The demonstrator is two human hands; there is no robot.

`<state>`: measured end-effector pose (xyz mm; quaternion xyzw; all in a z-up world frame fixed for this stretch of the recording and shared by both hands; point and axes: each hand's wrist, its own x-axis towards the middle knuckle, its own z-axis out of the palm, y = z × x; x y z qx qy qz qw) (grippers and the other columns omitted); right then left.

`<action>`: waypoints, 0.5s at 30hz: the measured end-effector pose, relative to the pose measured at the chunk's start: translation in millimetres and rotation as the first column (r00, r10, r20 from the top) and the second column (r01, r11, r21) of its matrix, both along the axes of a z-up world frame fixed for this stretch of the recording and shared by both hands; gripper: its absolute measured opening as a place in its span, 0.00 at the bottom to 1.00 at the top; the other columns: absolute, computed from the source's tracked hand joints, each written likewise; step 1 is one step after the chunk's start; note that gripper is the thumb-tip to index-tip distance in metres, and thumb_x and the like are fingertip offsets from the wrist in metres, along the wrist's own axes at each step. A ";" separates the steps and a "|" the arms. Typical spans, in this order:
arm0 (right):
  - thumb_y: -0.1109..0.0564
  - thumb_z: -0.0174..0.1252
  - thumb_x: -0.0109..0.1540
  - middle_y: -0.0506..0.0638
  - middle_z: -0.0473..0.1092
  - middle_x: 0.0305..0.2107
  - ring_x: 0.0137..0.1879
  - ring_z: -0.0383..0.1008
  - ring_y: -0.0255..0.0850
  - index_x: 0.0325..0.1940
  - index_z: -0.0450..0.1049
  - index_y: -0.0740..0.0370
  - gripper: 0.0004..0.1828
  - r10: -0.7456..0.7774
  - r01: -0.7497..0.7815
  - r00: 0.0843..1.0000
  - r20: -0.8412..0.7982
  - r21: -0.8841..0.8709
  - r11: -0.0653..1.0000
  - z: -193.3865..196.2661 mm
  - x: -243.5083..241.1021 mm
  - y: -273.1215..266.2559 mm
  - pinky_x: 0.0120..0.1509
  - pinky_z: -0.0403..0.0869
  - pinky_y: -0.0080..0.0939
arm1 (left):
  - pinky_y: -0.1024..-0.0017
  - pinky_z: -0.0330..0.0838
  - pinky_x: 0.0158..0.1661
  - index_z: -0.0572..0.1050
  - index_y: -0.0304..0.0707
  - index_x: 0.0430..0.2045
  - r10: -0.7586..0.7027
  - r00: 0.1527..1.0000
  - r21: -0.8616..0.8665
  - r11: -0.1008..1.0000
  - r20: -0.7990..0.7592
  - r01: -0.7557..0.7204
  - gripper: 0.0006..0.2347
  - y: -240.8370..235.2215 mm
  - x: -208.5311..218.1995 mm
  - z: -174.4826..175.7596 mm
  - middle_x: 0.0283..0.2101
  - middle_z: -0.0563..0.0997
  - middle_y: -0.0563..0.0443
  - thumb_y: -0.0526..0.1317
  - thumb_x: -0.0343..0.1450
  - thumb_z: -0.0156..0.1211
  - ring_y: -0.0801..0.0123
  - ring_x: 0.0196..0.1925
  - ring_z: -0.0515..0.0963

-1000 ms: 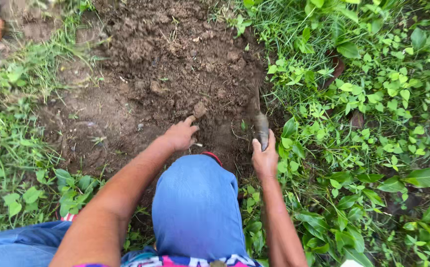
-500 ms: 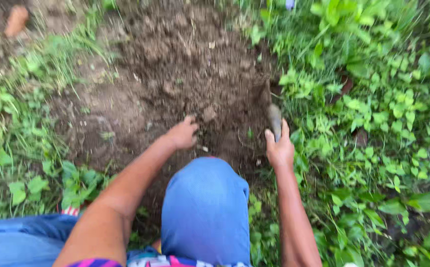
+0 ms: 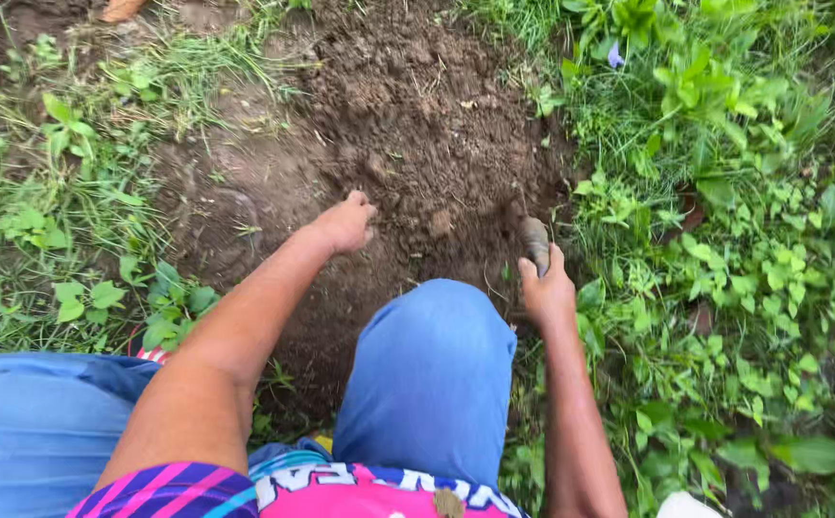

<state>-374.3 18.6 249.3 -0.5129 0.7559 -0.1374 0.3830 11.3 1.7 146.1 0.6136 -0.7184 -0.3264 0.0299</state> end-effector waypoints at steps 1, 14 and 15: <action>0.45 0.61 0.64 0.68 0.74 0.39 0.41 0.76 0.59 0.75 0.57 0.52 0.38 0.103 -0.106 0.983 -0.150 -0.014 0.994 12.5 2.8 -3.0 0.47 0.74 0.56 | 0.53 0.70 0.56 0.73 0.35 0.54 -0.016 0.999 0.017 1.000 0.031 0.016 0.20 -6.9 5.2 9.5 0.62 0.65 0.34 0.42 0.68 0.62 0.40 0.57 0.74; 0.40 0.65 0.61 0.66 0.74 0.51 0.55 0.76 0.63 0.73 0.66 0.48 0.37 0.740 -0.840 0.506 -0.443 -0.057 0.540 245.3 217.9 -48.9 0.59 0.73 0.58 | 0.52 0.78 0.39 0.83 0.27 0.31 -0.027 0.856 -0.209 0.965 0.516 0.156 0.08 -19.1 207.0 242.7 0.37 0.83 0.32 0.32 0.64 0.61 0.45 0.38 0.83; 0.39 0.65 0.61 0.66 0.75 0.50 0.55 0.76 0.63 0.74 0.65 0.46 0.38 0.762 -0.858 0.453 -0.463 0.007 0.514 257.0 241.0 -43.4 0.59 0.73 0.58 | 0.51 0.77 0.38 0.82 0.28 0.33 0.009 0.884 -0.237 0.965 0.468 0.116 0.09 -8.5 230.4 261.8 0.36 0.83 0.32 0.34 0.65 0.60 0.43 0.37 0.83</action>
